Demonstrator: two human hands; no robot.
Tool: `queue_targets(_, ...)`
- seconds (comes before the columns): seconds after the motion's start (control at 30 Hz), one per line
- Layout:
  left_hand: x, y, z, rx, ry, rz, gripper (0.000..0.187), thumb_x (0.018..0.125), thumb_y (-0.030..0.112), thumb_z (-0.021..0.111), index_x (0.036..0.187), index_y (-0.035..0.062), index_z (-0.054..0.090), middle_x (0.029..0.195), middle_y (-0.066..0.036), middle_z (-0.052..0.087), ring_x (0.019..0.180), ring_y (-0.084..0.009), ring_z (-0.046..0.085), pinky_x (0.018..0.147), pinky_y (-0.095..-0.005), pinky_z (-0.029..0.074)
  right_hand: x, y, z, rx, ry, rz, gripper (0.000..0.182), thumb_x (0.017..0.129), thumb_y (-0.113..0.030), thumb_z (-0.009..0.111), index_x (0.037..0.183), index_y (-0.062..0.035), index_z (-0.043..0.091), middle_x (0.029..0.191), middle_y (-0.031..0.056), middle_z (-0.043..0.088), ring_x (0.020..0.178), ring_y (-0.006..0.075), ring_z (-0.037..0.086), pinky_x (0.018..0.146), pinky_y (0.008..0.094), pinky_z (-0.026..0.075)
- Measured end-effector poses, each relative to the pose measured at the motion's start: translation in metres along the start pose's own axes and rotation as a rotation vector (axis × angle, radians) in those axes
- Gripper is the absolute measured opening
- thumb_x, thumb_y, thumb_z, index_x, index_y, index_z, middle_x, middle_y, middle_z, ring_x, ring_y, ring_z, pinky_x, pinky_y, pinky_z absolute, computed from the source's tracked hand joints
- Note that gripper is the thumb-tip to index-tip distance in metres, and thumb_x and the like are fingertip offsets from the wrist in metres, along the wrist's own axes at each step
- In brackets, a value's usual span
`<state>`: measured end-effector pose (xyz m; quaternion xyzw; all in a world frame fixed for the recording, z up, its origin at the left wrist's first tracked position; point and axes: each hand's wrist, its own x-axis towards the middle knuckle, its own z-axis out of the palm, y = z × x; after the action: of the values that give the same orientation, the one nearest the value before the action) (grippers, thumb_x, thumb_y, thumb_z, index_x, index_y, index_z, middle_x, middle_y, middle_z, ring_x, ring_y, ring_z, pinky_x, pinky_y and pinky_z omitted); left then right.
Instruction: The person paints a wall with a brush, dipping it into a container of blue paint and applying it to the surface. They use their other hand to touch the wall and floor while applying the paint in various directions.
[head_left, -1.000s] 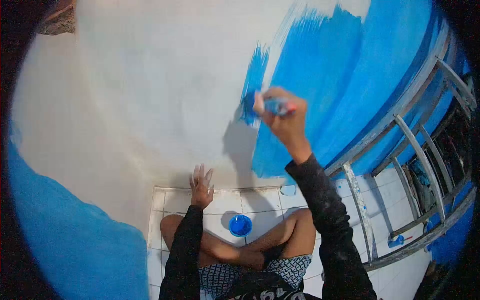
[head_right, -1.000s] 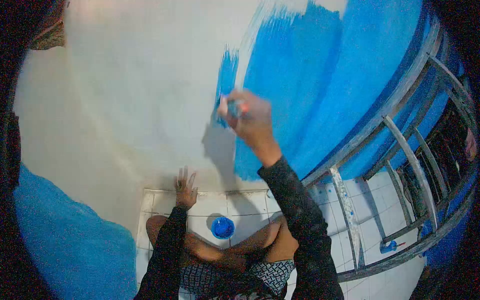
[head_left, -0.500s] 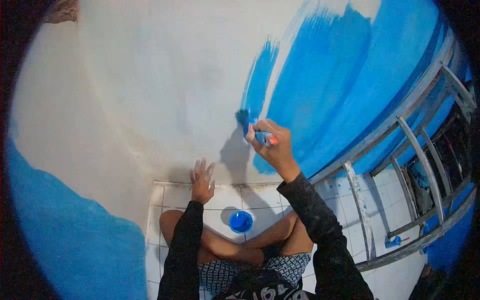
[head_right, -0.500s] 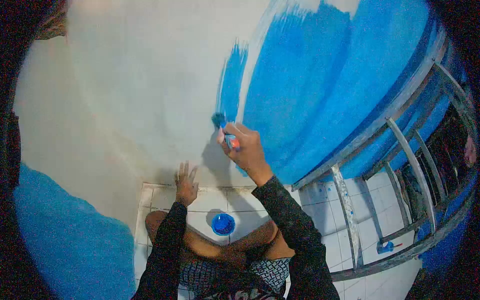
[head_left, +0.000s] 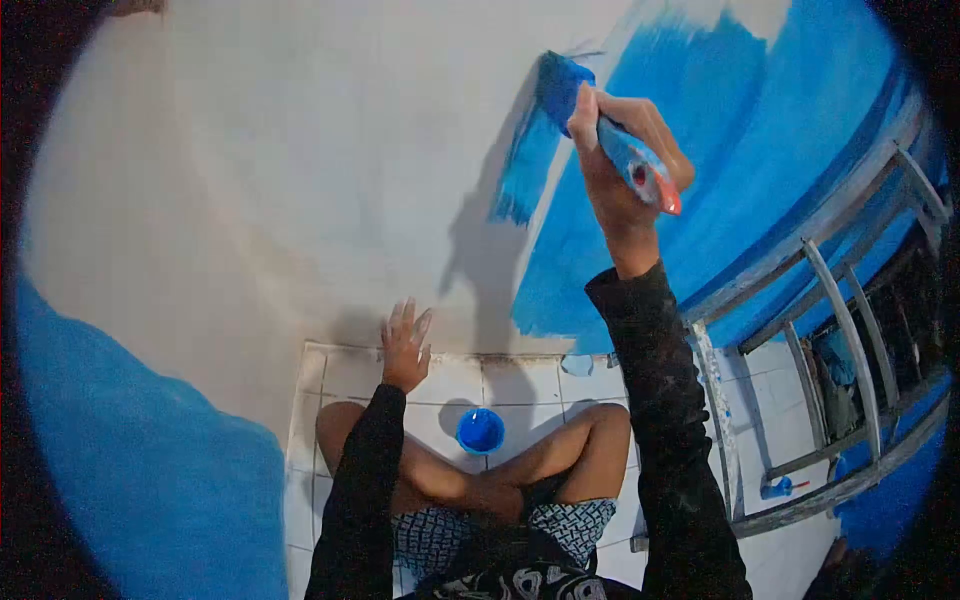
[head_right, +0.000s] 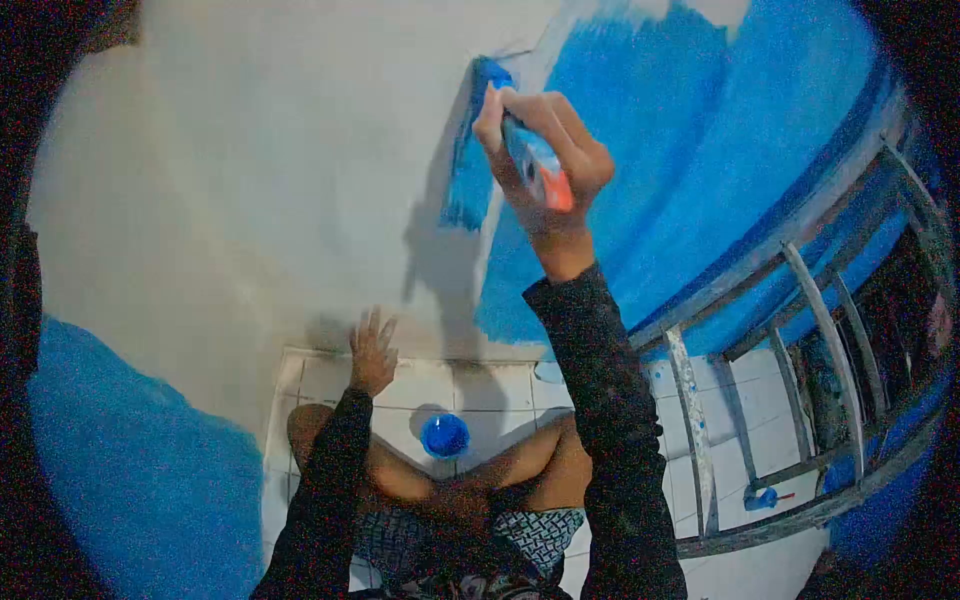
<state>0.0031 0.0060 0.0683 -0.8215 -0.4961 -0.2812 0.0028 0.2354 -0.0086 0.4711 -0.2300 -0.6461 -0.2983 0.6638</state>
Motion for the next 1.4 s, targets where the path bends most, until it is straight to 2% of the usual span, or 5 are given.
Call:
queue_targets(0.4, 0.001, 0.004, -0.008, -0.041, 0.035, 0.032, 0.075, 0.087, 0.019, 0.062, 0.156, 0.0202, 0.033, 0.166, -0.015, 0.012, 0.153, -0.0382, 0.009, 0.117, -0.0646, 0.010, -0.099, -0.020, -0.024, 0.033, -0.552, 0.243, 0.012, 0.079, -0.002, 0.078, 0.077, -0.0051, 0.066, 0.073, 0.0086, 0.065, 0.057, 0.0188, 0.061, 0.053, 0.0286, 0.047)
queue_targets(0.73, 0.002, 0.005, -0.017, -0.105, 0.062, 0.039, 0.074, 0.085, 0.016, 0.062, 0.155, 0.0169, 0.035, 0.166, -0.013, 0.016, 0.153, -0.0356, 0.011, 0.119, -0.0621, 0.009, 0.011, 0.022, -0.005, 0.028, 0.036, 0.048, 0.011, 0.080, -0.004, 0.080, 0.077, -0.0044, 0.070, 0.073, 0.0057, 0.069, 0.061, 0.0119, 0.064, 0.056, 0.0250, 0.049)
queue_targets(1.0, 0.000, 0.000, -0.009, -0.038, 0.055, 0.038, 0.071, 0.089, 0.019, 0.057, 0.155, 0.0128, 0.034, 0.166, -0.014, 0.016, 0.153, -0.0326, 0.013, 0.120, -0.0579, 0.008, -0.143, -0.007, -0.041, -0.059, -0.512, -0.047, 0.030, 0.070, -0.007, 0.078, 0.098, -0.0052, 0.068, 0.086, 0.0093, 0.070, 0.075, 0.0240, 0.071, 0.061, 0.0334, 0.055)
queue_targets(1.07, 0.001, 0.003, -0.014, -0.066, 0.089, 0.060, 0.070, 0.088, 0.018, 0.057, 0.155, 0.0115, 0.035, 0.166, -0.013, 0.018, 0.153, -0.0334, 0.014, 0.120, -0.0580, 0.009, -0.156, -0.025, -0.039, 0.049, -0.733, 0.235, 0.014, 0.076, 0.004, 0.077, 0.083, -0.0036, 0.068, 0.077, 0.0078, 0.069, 0.065, 0.0181, 0.067, 0.060, 0.0283, 0.053)
queue_targets(1.4, 0.005, 0.003, -0.021, 0.013, 0.074, 0.059, 0.073, 0.081, 0.007, 0.060, 0.151, 0.0148, 0.041, 0.162, -0.014, 0.025, 0.151, -0.0362, 0.019, 0.119, -0.0604, 0.015, -0.001, 0.002, 0.004, 0.050, -0.097, 0.112, 0.014, 0.081, -0.002, 0.079, 0.074, -0.0031, 0.067, 0.073, 0.0035, 0.069, 0.063, 0.0103, 0.065, 0.058, 0.0248, 0.051)
